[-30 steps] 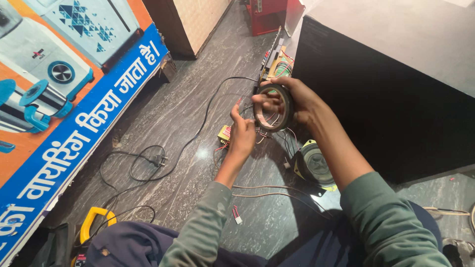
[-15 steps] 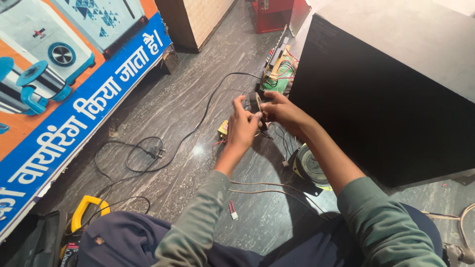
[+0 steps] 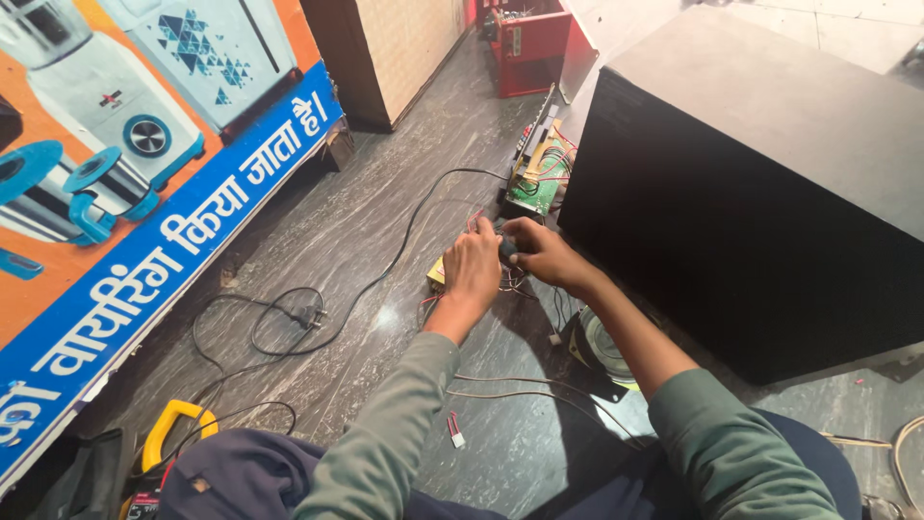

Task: The person sits on the floor and works on a small electronic device, connecting wires and wrapping them with electrical tape. They handle a circuit board, a speaker, and a transformer, using a screwdriver and electrical tape to secure connections.

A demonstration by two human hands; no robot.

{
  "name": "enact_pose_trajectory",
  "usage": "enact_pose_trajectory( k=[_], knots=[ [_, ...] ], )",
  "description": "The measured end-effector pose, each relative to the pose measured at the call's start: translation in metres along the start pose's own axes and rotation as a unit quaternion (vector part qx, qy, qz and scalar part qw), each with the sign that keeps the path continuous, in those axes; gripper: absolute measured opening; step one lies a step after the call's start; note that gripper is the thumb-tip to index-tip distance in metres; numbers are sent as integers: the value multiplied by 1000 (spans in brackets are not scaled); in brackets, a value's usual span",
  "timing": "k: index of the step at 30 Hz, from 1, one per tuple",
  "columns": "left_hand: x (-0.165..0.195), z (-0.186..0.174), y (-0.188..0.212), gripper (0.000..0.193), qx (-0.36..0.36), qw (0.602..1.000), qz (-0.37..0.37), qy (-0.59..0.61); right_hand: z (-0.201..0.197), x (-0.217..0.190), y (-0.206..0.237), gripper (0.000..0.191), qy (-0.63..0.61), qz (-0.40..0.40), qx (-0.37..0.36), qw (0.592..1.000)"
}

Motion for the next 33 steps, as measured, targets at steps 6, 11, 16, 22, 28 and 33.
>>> enact_pose_trajectory(
  k=[6, 11, 16, 22, 28, 33],
  knots=[
    [-1, -5, 0, 22, 25, 994, 98, -44, 2, -1, -4, 43, 99, -52, 46, 993],
    [-3, 7, -6, 19, -5, 999, 23, -36, 1, -10, 5, 41, 160, -76, 59, 982],
    [-2, 7, -6, 18, 10, 1000, 27, -5, -7, -17, 8, 40, 110, -40, 43, 992],
    [2, 1, -6, 25, -36, 998, 46, -21, -19, -10, 11, 41, 103, -41, 17, 994],
    [-9, 8, -2, 19, -7, 1000, -15, 10, -3, -9, 25, 41, 199, -114, 51, 972],
    [-16, 17, 7, 26, -31, 994, -74, 69, 13, -34, 43, 60, 382, -199, 109, 896]
  ],
)
Point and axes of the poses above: each hand's wrist, its own y-axis away from the middle knuckle, its own z-axis out of the palm, x = y × z, the point moved 2 cm from there along -y, towards the middle knuckle, and after that the axes turned 1 degree about y, right-handed, at the moved point
